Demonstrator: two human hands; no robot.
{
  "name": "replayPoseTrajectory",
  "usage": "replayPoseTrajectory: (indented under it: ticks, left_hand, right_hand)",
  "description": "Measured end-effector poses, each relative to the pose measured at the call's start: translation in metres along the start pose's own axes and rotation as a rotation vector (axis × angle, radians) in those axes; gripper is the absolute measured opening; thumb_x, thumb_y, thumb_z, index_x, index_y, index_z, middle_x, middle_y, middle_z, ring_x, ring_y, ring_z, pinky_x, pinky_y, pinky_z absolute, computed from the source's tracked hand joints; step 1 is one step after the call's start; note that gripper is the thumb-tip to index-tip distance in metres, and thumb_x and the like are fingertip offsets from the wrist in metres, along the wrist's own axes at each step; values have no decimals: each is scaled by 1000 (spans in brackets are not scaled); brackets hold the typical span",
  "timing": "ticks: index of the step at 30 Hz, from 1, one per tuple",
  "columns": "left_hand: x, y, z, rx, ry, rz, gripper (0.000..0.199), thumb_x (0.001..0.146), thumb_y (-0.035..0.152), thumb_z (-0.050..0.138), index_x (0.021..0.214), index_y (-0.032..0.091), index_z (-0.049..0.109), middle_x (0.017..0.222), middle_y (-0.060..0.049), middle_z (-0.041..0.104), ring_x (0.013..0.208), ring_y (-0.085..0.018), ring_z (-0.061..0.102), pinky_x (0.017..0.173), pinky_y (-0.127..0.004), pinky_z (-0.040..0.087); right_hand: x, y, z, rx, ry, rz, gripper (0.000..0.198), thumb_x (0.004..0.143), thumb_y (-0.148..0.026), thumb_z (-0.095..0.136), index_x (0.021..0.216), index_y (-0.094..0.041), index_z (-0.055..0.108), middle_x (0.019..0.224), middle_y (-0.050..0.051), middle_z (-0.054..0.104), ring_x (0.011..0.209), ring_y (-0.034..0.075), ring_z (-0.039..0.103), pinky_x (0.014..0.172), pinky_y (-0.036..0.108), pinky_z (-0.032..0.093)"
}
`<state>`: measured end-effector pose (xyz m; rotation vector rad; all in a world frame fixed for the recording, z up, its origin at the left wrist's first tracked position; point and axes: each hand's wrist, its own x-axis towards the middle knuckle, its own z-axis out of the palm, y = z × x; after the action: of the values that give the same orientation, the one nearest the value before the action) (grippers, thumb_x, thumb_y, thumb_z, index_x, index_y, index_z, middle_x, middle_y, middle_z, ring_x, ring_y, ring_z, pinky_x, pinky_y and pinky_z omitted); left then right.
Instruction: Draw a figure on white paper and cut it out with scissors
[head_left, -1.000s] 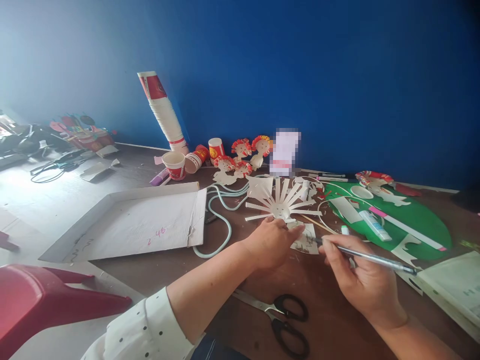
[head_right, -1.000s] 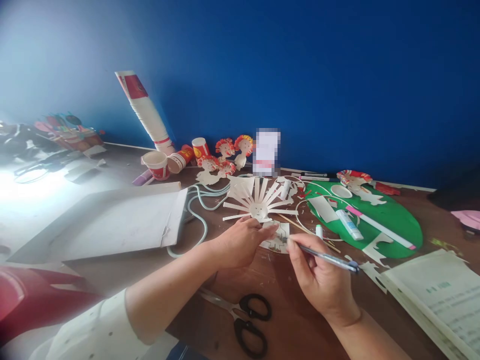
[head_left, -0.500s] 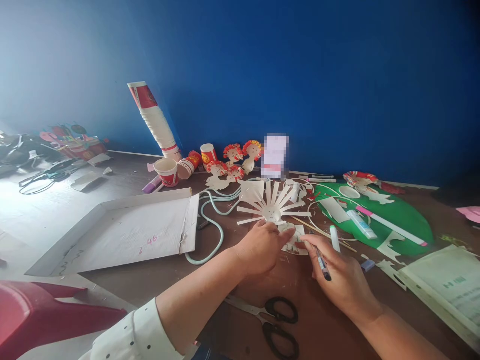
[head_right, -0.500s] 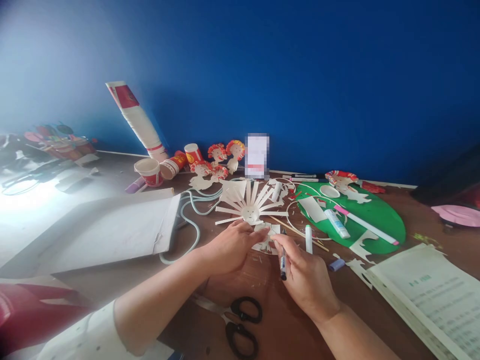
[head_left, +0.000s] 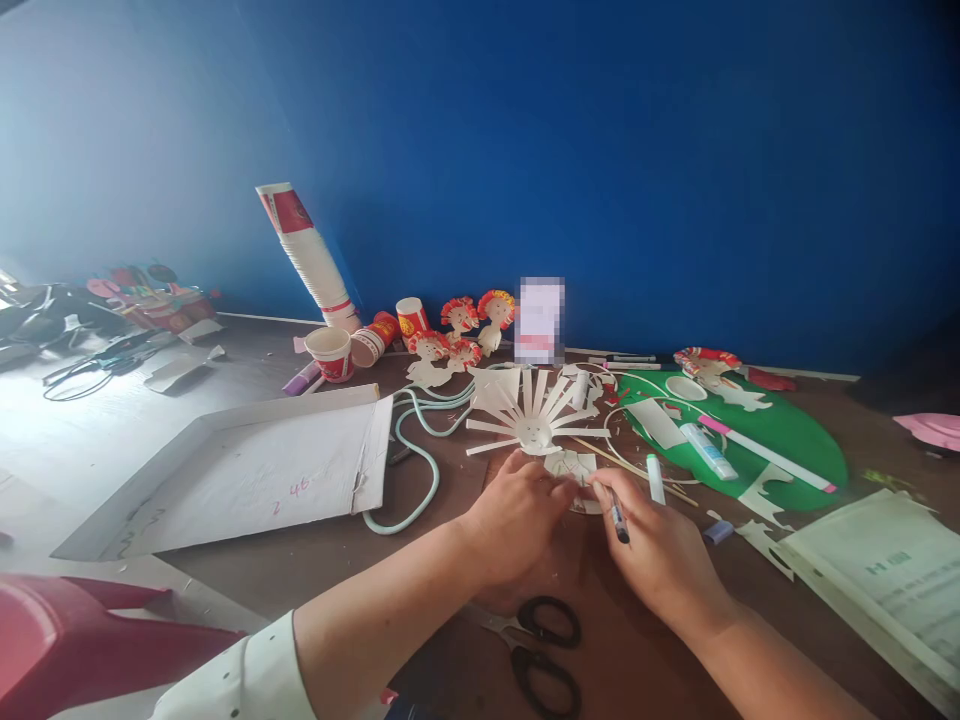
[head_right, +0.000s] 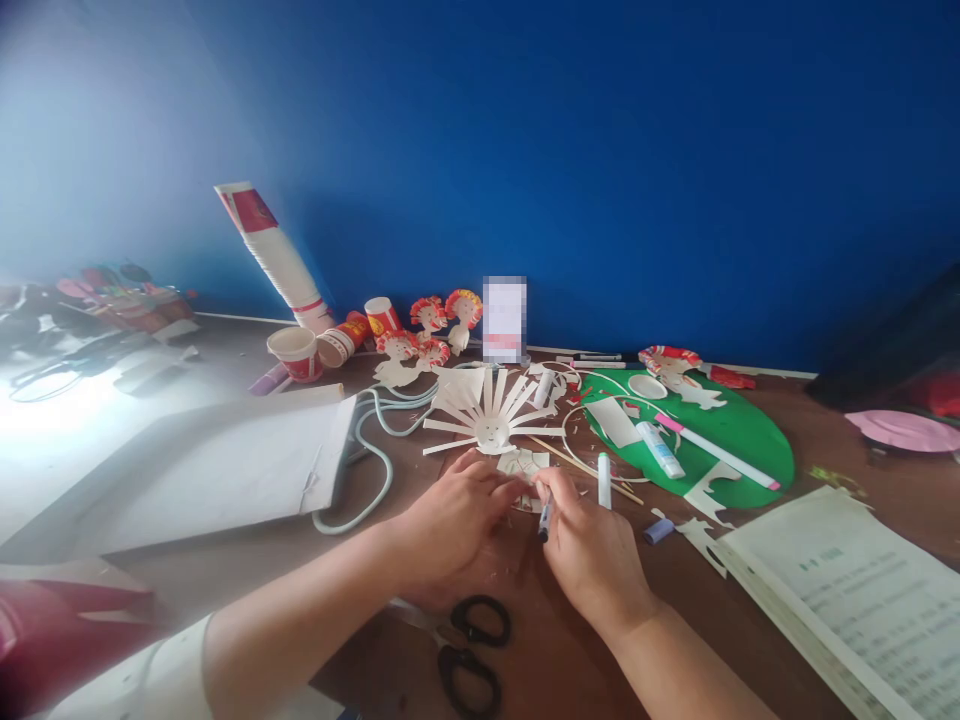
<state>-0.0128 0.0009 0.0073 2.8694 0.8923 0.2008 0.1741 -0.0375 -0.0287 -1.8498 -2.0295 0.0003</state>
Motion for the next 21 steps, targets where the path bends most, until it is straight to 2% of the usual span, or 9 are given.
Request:
replayPoseTrajectory:
  ticks: [7,12,14,16,19,21]
  left_hand:
    - [4,15,6,112,-26,-42,53,80,24,47,132,12,39,121,-12,57,108,-24,48,106,-44,19]
    - [-3,23,-9,82,-9,-108,51,82,28,47,131,15,40,126,-11,52,114,-24,44,106,-43,23]
    - [-11,34,-16,82,68,-227,43,85,27,43,126,15,46,125,-12,52,114,-24,42,106,-45,23]
    - [-19,48,-16,47,98,-347,35,87,22,39,120,18,51,115,-9,57,108,-22,46,98,-40,33]
    - [-24,72,-2,7,44,-492,31,87,25,42,114,18,55,105,-9,58,94,-23,51,85,-40,42]
    - [-21,83,11,1,11,-563,35,88,23,39,119,16,53,101,-10,59,90,-24,53,80,-40,44]
  right_hand:
    - [2,2,0,8,5,-16,18,91,-23,41,102,-26,55,72,-2,74,57,20,70,43,26,39]
    - [4,2,-4,42,-27,-18,20,89,-17,42,103,-27,53,77,-2,75,62,21,72,45,26,43]
    - [5,2,-7,99,-47,-21,23,87,-15,42,103,-27,52,85,-3,76,66,20,73,48,26,47]
    - [6,1,-8,140,-73,-6,24,87,-14,41,104,-28,51,90,-5,76,69,19,73,50,26,49]
    - [7,1,-6,136,-93,29,23,87,-14,41,103,-28,50,90,-6,76,70,19,73,49,26,50]
    - [7,1,-3,119,-88,26,23,87,-13,42,104,-28,50,90,-5,77,71,19,73,47,25,49]
